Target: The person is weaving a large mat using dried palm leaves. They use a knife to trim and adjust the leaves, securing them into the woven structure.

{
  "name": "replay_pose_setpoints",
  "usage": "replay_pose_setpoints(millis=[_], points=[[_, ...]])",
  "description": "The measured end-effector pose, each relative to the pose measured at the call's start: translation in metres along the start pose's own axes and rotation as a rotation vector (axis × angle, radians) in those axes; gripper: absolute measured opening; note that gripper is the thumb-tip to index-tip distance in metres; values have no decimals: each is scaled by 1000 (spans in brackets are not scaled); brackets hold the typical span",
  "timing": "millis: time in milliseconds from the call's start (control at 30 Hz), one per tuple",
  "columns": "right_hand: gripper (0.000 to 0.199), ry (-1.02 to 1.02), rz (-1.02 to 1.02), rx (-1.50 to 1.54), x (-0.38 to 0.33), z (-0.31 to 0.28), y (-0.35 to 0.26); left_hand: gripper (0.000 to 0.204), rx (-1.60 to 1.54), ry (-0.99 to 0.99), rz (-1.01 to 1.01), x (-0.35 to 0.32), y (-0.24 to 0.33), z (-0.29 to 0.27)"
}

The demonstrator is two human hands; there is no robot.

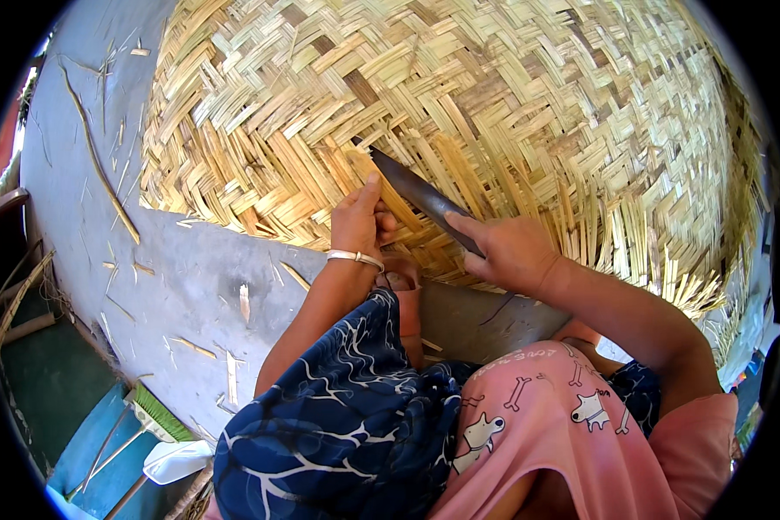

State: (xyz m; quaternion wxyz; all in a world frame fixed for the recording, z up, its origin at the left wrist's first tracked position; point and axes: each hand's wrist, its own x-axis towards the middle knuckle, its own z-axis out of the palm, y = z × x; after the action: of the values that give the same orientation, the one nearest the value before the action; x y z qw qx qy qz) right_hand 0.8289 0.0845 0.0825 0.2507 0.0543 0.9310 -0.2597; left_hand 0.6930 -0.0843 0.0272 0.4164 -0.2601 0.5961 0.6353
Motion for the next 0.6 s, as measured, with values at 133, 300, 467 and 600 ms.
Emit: replay_pose_setpoints(millis=[133, 300, 467, 600], points=[[55, -16, 20, -15, 0, 4, -3, 30, 4, -15, -112, 12, -1, -7], [56, -35, 22, -14, 2, 3, -2, 26, 0, -17, -208, 19, 1, -6], [57, -32, -11, -16, 3, 4, 2, 30, 197, 119, -33, 11, 4, 9], [56, -16, -38, -34, 3, 5, 4, 40, 764, 16, 150, 17, 9, -6]])
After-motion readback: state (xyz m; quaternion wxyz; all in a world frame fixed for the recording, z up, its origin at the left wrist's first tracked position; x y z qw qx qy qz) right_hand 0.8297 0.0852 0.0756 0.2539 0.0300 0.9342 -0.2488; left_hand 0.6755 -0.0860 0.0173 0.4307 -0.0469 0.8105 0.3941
